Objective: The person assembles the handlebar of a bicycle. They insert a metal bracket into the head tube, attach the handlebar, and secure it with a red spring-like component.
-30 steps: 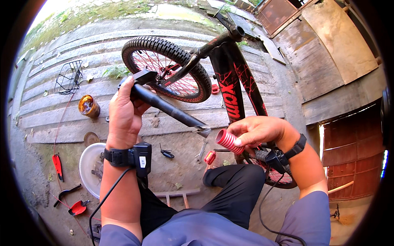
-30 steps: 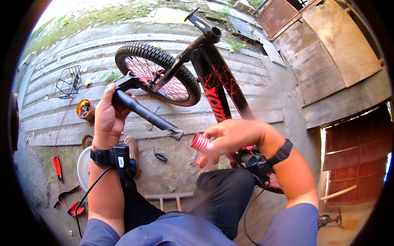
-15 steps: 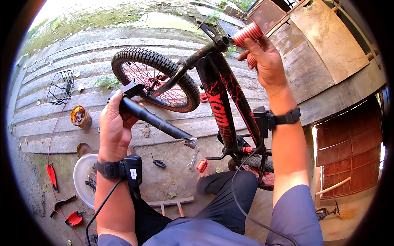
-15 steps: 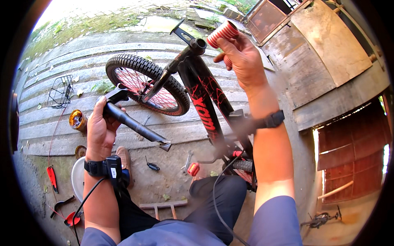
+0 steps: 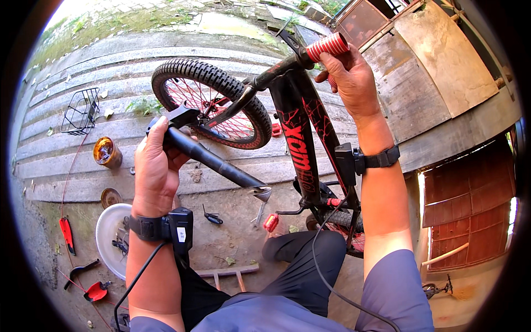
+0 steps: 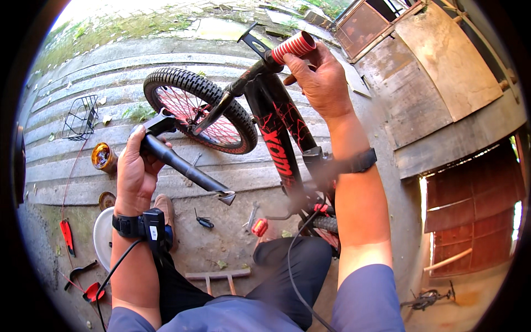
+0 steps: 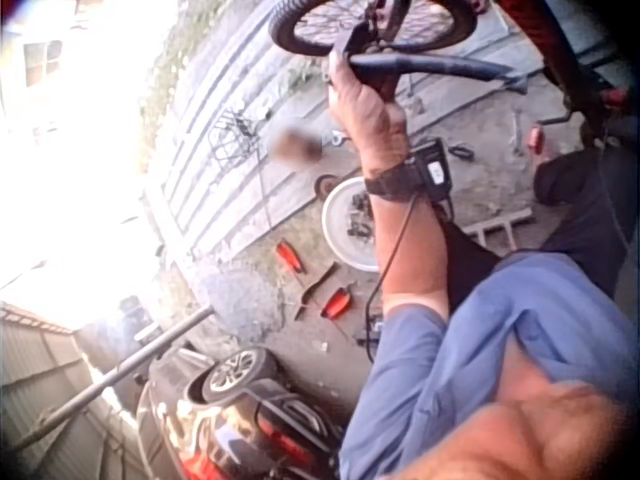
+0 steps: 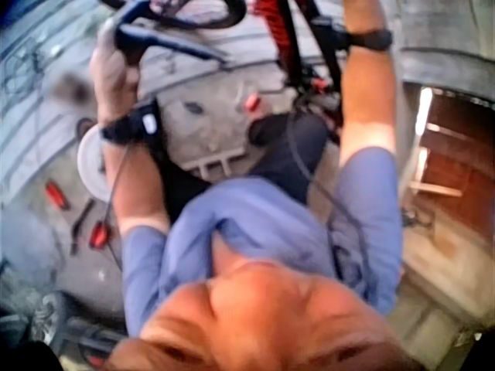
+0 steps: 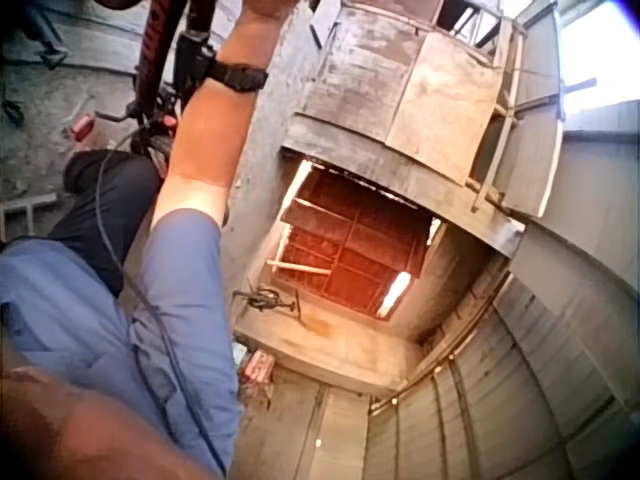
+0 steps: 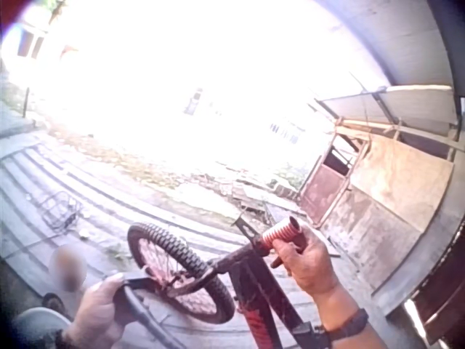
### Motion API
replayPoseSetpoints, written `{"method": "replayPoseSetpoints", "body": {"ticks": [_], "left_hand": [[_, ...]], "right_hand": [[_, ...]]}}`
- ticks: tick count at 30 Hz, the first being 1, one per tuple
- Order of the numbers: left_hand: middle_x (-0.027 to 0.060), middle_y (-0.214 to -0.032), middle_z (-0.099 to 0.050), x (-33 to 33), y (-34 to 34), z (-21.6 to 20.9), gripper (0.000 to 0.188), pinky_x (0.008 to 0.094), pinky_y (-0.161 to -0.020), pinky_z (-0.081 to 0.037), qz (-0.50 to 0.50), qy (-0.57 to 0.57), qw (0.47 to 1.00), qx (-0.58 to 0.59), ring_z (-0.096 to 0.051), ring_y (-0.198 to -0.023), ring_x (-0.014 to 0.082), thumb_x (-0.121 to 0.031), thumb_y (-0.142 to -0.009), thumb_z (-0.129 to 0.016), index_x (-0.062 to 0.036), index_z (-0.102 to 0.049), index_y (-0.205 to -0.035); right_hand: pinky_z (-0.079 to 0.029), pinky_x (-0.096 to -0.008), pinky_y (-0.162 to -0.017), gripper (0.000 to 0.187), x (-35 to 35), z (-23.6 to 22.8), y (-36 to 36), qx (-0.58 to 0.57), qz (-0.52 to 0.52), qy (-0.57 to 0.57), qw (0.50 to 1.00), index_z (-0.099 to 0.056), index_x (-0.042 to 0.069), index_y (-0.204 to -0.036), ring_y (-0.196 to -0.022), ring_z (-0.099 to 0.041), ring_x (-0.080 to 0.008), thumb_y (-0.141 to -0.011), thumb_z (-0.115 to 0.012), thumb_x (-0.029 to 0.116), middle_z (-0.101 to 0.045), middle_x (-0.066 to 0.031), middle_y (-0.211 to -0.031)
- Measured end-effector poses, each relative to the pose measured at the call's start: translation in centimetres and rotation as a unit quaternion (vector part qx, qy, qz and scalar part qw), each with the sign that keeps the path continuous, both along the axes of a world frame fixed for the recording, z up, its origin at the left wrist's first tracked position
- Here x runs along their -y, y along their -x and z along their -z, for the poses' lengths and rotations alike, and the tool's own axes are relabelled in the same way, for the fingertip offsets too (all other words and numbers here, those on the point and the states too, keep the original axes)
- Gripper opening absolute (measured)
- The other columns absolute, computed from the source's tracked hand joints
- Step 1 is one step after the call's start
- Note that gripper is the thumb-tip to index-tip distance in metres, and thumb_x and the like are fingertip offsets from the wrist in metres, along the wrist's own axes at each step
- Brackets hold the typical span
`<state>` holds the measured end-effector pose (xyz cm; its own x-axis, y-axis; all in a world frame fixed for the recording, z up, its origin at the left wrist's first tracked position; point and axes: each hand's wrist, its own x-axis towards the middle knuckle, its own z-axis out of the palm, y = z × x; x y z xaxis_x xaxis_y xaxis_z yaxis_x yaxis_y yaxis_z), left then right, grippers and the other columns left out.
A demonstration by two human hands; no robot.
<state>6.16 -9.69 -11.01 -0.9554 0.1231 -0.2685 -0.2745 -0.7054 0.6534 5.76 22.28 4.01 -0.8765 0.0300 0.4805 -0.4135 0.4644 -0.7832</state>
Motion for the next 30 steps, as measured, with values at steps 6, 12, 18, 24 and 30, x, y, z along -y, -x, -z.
{"method": "replayPoseSetpoints", "body": {"ticks": [6,12,18,24,30], "left_hand": [[0.0123,-0.084,-0.069,-0.15,-0.08,-0.28,0.027,0.0354,-0.064,-0.062,0.002,0.001,1.000,-0.002,-0.072,-0.073,0.0246,-0.027,-0.095,-0.062,-0.0022,-0.059,-0.105],[0.0117,-0.084,-0.069,-0.17,0.00,-0.07,0.027,0.0348,-0.064,-0.062,0.004,0.005,1.000,0.000,-0.072,-0.072,0.0233,-0.028,-0.095,-0.063,-0.0027,-0.060,-0.105],[0.0112,-0.084,-0.069,-0.19,-0.11,-0.16,0.027,0.0346,-0.064,-0.062,0.003,0.009,1.000,-0.001,-0.072,-0.072,0.0230,-0.028,-0.095,-0.063,-0.0029,-0.060,-0.105],[0.0108,-0.083,-0.069,-0.22,-0.04,-0.08,0.028,0.0346,-0.063,-0.062,0.001,0.008,1.000,0.001,-0.071,-0.072,0.0228,-0.028,-0.094,-0.063,-0.0027,-0.060,-0.104],[0.0094,-0.082,-0.068,-0.33,-0.09,-0.06,0.028,0.0340,-0.063,-0.062,-0.001,0.011,1.000,0.003,-0.071,-0.071,0.0218,-0.028,-0.094,-0.064,-0.0027,-0.061,-0.105]], "right_hand": [[-0.043,-0.0199,-0.049,0.030,-0.07,-0.35,0.18,0.019,0.013,-0.026,0.999,-0.061,0.002,-0.107,-0.064,-0.064,-0.0089,-0.086,-0.074,0.018,-0.069,-0.0048,-0.094],[-0.040,-0.0189,-0.047,0.031,-0.11,-0.17,0.26,0.029,0.015,-0.023,0.999,-0.060,0.004,-0.108,-0.065,-0.066,-0.0098,-0.085,-0.074,0.020,-0.070,-0.0053,-0.097],[-0.040,-0.0188,-0.047,0.032,-0.10,0.11,0.34,0.038,0.017,-0.006,0.999,-0.061,0.004,-0.108,-0.065,-0.066,-0.0094,-0.085,-0.074,0.020,-0.070,-0.0045,-0.096],[-0.041,-0.0189,-0.048,0.033,-0.02,-0.07,0.26,0.041,0.012,-0.005,0.999,-0.061,0.003,-0.109,-0.067,-0.066,-0.0088,-0.084,-0.075,0.020,-0.070,-0.0039,-0.097],[-0.041,-0.0189,-0.049,0.034,0.01,0.18,0.17,0.040,0.024,-0.006,0.999,-0.062,0.003,-0.111,-0.069,-0.066,-0.0086,-0.083,-0.076,0.018,-0.070,-0.0037,-0.099]]}}
